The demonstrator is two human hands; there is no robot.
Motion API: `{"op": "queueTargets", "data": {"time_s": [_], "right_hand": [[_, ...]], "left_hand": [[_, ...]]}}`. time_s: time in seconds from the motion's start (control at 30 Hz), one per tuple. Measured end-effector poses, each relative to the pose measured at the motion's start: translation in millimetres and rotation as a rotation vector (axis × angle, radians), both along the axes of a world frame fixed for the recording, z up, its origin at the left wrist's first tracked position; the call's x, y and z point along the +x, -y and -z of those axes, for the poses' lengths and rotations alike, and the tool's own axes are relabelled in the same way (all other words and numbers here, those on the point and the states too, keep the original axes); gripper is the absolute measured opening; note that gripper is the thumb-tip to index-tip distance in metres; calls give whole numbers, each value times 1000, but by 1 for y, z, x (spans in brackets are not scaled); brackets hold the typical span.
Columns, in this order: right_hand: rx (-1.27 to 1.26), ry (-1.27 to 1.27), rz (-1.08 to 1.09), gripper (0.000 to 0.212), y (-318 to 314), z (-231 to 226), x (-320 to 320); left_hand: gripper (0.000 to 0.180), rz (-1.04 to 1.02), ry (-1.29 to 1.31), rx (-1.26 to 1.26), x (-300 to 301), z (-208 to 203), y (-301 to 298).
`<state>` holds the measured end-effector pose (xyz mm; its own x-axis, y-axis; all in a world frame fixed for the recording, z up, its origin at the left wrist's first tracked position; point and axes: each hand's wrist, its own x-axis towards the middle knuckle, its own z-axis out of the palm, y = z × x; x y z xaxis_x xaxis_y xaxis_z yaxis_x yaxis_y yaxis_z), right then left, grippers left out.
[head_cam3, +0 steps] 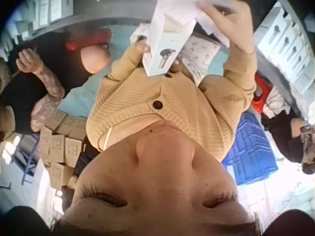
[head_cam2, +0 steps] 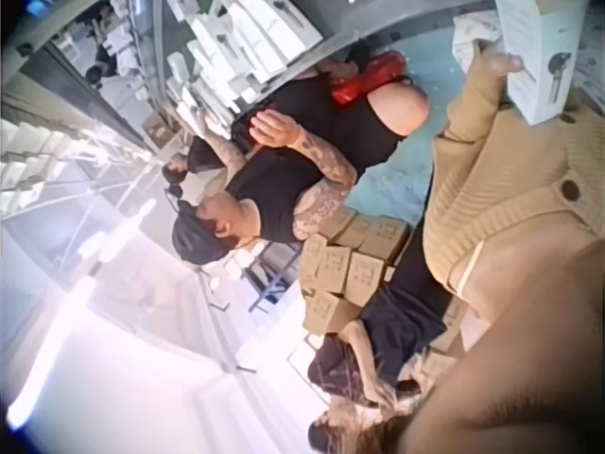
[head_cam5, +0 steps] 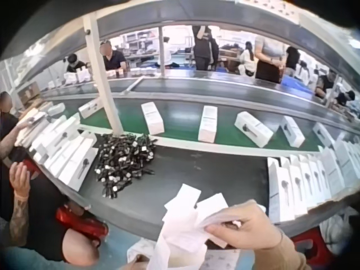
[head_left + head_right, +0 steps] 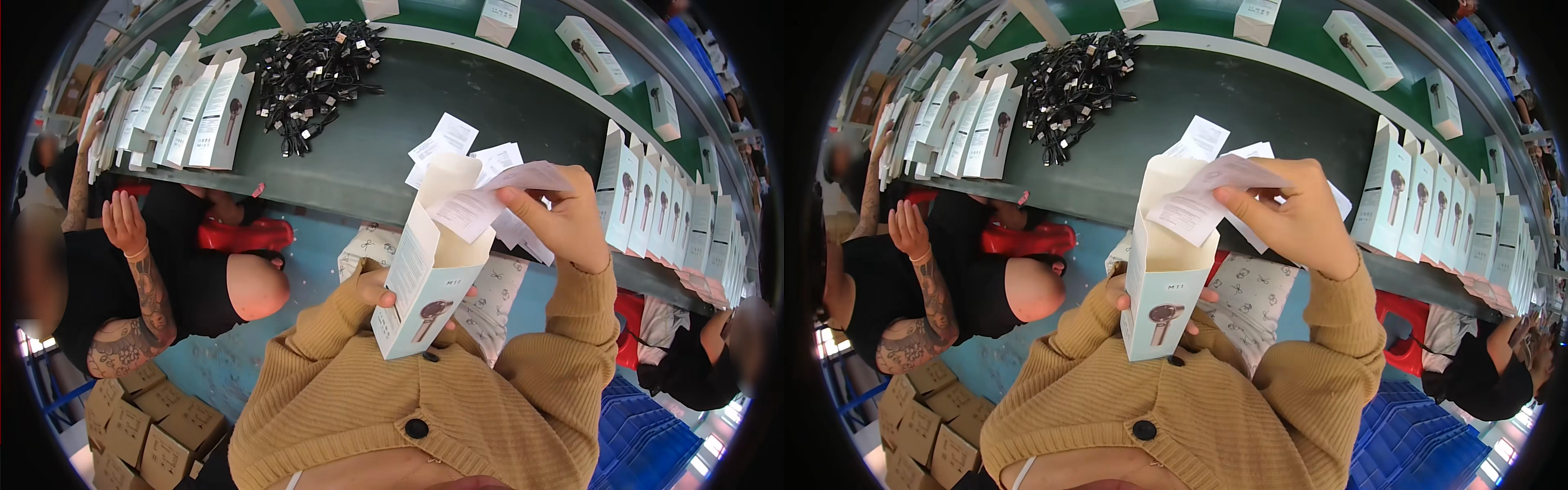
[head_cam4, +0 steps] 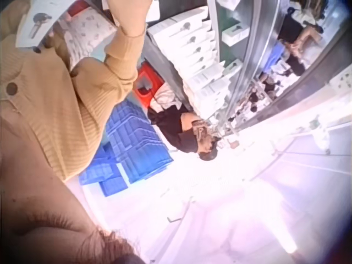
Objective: Insert product manuals and power cables into product boxes on an assembly line.
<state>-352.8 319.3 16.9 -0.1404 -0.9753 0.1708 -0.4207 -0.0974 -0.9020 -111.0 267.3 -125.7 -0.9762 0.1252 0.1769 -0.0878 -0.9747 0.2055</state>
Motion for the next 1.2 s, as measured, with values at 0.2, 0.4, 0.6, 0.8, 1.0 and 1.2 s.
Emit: {"op": "queueTargets", "data": {"time_s": [0.2,0.4,0.6,0.8,1.0,1.2], "right_hand": [[81,28,-282,12,14,3,11],[298,138,-297,20,26,-1,18],[349,72,-185,20,36,-2,38],[422,30,-181,21,44,0,45],[457,83,-216,23,53,-7,52],[157,-224,-44,24,106,-15,47]], "left_hand": [[106,2,24,-115,7,4,10],[116,-35,92,-553,31,35,21],[123,-425,147,-614,30,-19,25],[109,-516,383,-1052,35,-36,32],[108,-648,394,-1207,40,-29,34],[113,-782,438,-1139,55,-16,38]]}}
